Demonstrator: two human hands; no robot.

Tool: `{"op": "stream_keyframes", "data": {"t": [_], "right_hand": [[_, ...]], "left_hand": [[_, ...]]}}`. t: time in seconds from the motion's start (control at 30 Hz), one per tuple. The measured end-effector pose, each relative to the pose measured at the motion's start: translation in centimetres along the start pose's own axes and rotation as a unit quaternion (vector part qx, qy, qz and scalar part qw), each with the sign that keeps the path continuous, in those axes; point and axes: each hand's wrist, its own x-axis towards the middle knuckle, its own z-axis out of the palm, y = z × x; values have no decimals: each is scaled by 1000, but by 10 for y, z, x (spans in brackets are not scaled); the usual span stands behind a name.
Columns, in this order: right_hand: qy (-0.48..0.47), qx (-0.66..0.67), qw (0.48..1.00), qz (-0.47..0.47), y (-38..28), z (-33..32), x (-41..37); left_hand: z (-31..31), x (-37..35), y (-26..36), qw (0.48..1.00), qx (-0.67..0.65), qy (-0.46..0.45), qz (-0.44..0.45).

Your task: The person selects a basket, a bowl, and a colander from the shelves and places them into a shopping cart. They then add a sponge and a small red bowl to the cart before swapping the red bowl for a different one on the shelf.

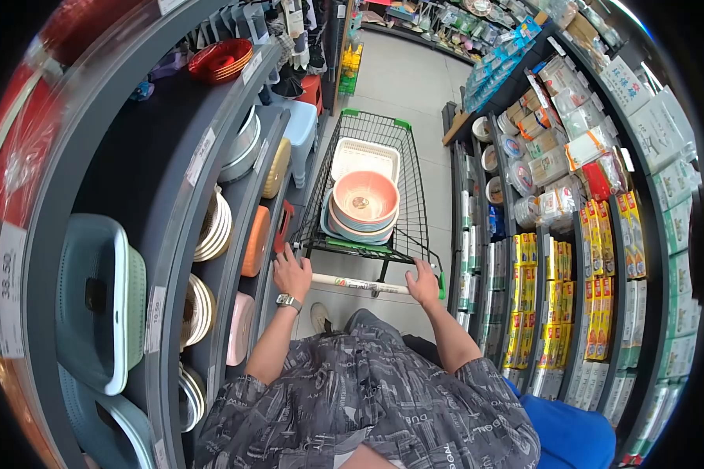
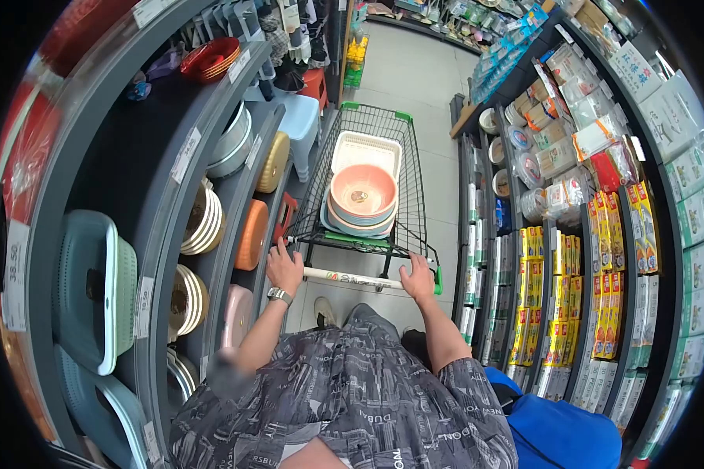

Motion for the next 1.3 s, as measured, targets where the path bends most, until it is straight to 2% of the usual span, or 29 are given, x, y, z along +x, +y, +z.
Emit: {"op": "stream_keyframes", "data": {"t": [0.3,0.8,0.97,1.1,1.2,1.3], "right_hand": [[5,-17,1000,-4,11,-1,43],[-4,14,1000,8,8,-19,134],[-20,20,1000,1,15,-19,166],[-34,16,999,-12,21,-19,192],[-37,11,999,-21,25,-19,210],[-53,6,998,-27,27,-24,226]], "left_hand": [[12,39,24,1000,14,-20,-1],[48,116,63,999,34,11,10],[58,140,80,999,25,12,-32],[75,158,80,999,24,6,-30],[82,171,84,998,25,-33,-43],[87,182,91,998,30,-25,-49]]}}
